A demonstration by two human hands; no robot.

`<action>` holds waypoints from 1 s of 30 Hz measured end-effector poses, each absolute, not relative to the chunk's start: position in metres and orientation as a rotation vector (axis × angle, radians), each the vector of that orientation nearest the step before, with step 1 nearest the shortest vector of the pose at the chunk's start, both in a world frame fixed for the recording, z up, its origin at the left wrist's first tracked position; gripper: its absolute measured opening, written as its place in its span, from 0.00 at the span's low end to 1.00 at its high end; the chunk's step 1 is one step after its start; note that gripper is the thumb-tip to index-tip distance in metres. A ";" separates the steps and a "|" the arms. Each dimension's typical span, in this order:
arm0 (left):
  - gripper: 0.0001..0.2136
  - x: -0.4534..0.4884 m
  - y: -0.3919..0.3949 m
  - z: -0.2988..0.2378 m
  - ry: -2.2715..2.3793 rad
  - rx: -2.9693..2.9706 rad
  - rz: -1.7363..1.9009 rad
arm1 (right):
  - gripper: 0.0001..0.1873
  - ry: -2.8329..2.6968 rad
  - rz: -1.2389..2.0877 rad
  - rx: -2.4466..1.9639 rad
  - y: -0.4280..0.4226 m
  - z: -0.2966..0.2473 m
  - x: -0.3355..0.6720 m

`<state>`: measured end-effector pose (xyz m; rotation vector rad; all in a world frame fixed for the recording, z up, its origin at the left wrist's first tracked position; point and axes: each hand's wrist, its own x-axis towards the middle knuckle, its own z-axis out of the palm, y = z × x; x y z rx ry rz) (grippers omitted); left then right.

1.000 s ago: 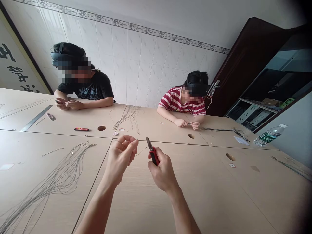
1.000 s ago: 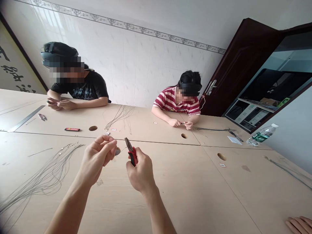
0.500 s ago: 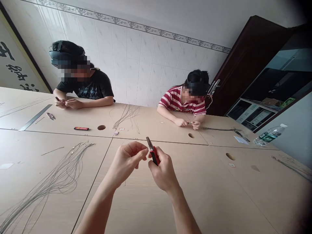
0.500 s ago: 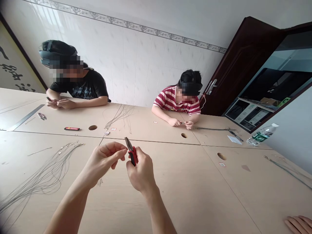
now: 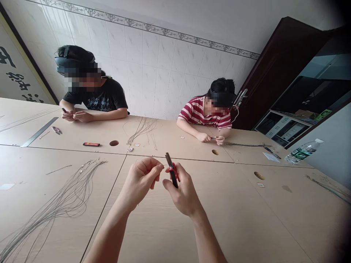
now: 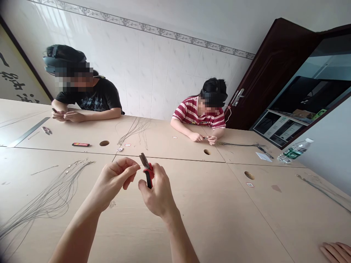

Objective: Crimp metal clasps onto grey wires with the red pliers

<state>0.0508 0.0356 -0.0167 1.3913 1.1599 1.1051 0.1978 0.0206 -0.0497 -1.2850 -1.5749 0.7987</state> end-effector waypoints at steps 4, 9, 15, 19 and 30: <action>0.10 0.049 0.036 -0.017 1.146 1.378 1.085 | 0.08 -1.473 0.829 -1.144 0.020 -0.049 0.206; 0.10 0.050 0.035 -0.016 1.116 1.373 1.039 | 0.10 -1.432 0.916 -1.049 0.020 -0.047 0.211; 0.11 0.049 0.034 -0.017 1.067 1.390 1.031 | 0.13 -1.488 0.940 -1.066 0.019 -0.044 0.207; 0.11 0.051 0.033 -0.016 1.058 1.379 1.035 | 0.13 -1.504 0.927 -1.081 0.020 -0.044 0.206; 0.09 0.050 0.035 -0.021 1.056 1.454 1.018 | 0.13 -1.518 0.930 -1.101 0.019 -0.044 0.207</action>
